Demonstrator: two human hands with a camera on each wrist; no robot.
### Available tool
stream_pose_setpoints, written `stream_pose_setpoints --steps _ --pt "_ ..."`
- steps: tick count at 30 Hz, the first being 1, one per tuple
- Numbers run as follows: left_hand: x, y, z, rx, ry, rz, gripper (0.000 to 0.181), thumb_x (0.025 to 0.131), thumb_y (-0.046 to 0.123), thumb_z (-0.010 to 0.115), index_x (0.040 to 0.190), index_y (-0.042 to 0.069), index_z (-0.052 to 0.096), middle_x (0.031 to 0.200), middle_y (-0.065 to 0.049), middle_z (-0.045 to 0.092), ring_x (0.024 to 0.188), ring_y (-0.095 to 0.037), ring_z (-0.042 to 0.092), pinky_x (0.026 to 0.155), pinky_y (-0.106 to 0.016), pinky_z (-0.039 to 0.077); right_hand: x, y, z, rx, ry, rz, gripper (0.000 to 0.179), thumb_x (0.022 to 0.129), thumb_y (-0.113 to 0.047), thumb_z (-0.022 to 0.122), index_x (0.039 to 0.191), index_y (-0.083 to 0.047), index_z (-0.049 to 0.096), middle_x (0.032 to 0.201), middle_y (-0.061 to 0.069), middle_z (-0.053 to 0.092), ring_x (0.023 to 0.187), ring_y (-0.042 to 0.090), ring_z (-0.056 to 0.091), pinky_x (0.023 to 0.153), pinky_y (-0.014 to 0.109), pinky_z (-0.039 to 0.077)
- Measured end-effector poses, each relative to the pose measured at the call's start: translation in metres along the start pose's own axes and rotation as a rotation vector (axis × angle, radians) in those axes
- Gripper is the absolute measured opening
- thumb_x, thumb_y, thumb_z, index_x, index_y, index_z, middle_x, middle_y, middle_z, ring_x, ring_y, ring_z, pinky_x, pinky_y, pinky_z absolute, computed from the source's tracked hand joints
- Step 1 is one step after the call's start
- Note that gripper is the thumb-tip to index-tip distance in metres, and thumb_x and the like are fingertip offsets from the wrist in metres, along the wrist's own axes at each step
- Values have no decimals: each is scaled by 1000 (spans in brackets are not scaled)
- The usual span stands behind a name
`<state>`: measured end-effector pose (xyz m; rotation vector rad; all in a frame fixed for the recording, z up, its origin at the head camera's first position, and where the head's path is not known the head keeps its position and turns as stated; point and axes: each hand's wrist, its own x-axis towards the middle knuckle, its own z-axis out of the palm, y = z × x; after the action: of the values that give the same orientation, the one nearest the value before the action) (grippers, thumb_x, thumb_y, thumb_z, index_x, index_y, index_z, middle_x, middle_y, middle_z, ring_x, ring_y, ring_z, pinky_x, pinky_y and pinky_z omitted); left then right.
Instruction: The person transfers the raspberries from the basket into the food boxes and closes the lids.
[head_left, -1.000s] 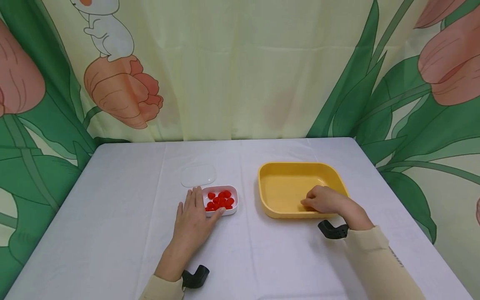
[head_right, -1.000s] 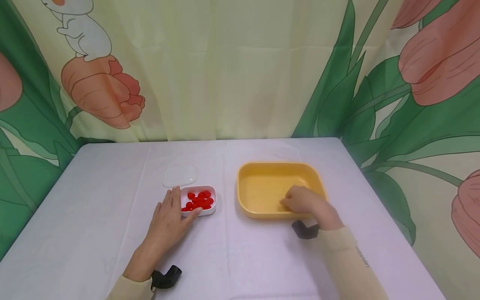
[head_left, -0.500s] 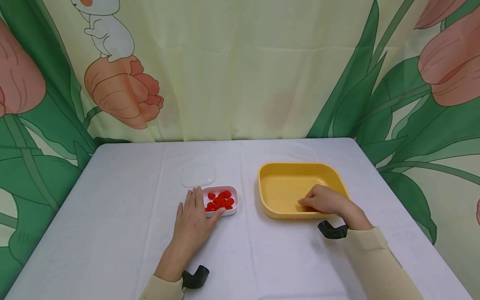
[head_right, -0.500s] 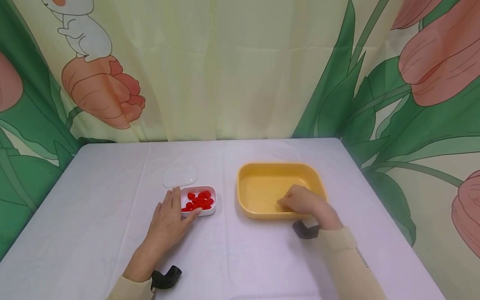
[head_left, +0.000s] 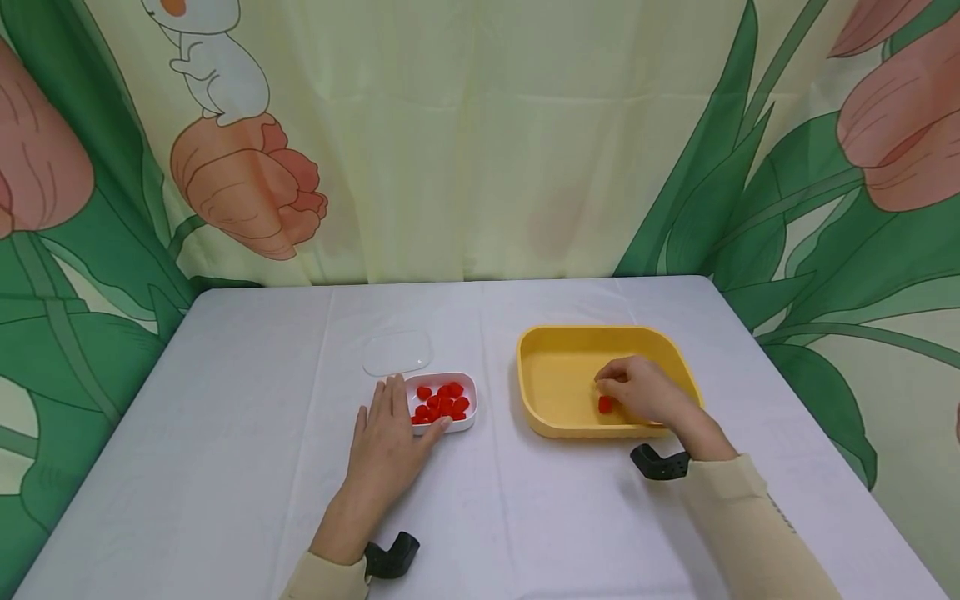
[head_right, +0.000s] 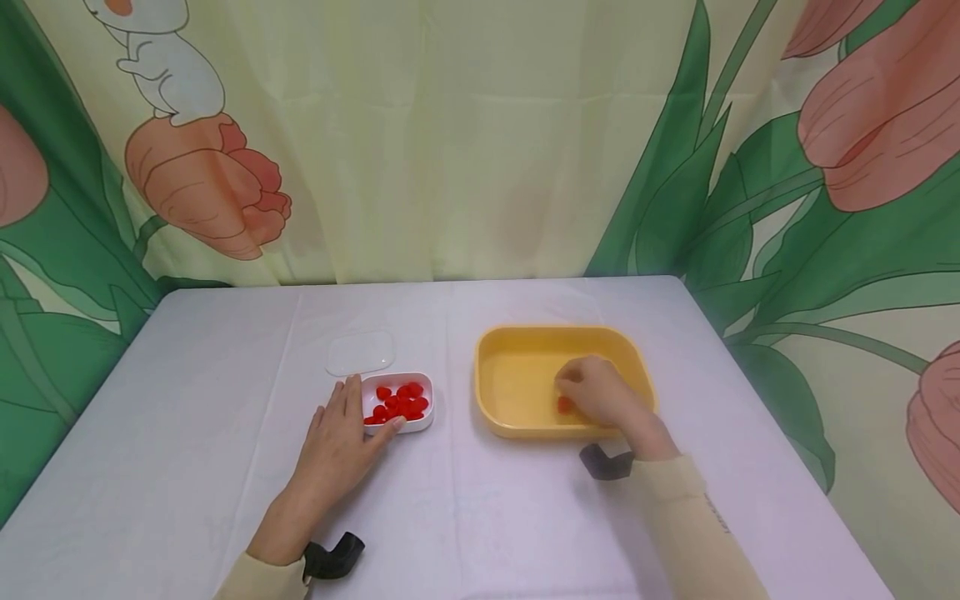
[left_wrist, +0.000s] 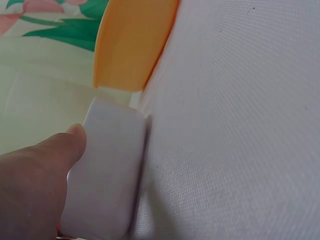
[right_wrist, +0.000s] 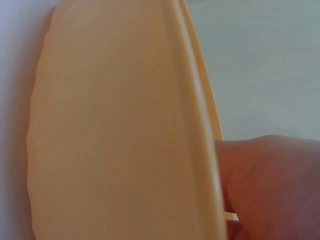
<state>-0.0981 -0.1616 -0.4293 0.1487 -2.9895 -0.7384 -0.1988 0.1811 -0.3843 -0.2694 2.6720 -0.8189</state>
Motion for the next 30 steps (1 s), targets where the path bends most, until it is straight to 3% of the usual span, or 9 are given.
stream_pose_setpoints --steps 3,9,16,30 --pt "0 0 0 1 0 3 100 83 47 73 154 -3 24 159 -25 30 148 -44 26 115 -67 25 1 1 1 -1 10 10 22 97 -13 61 112 0 69 106 14 68 89 23 57 82 33 56" --pt "1 0 0 5 -1 19 98 86 50 69 154 -5 23 159 -26 30 149 -45 25 116 -67 25 3 2 4 -14 -35 25 17 92 -16 69 103 -3 69 90 7 66 79 19 55 71 28 48" --pt "1 0 -1 3 2 17 99 85 49 70 154 -5 23 158 -26 30 148 -45 25 115 -67 26 3 2 7 -3 -40 7 11 89 -11 72 95 -3 70 84 6 66 73 16 55 66 26 48" --pt "2 0 1 2 5 19 99 85 49 71 154 -4 24 158 -25 30 148 -45 26 114 -67 28 5 3 8 6 -51 -14 11 88 -1 69 99 -5 71 91 6 67 84 21 55 76 27 50"
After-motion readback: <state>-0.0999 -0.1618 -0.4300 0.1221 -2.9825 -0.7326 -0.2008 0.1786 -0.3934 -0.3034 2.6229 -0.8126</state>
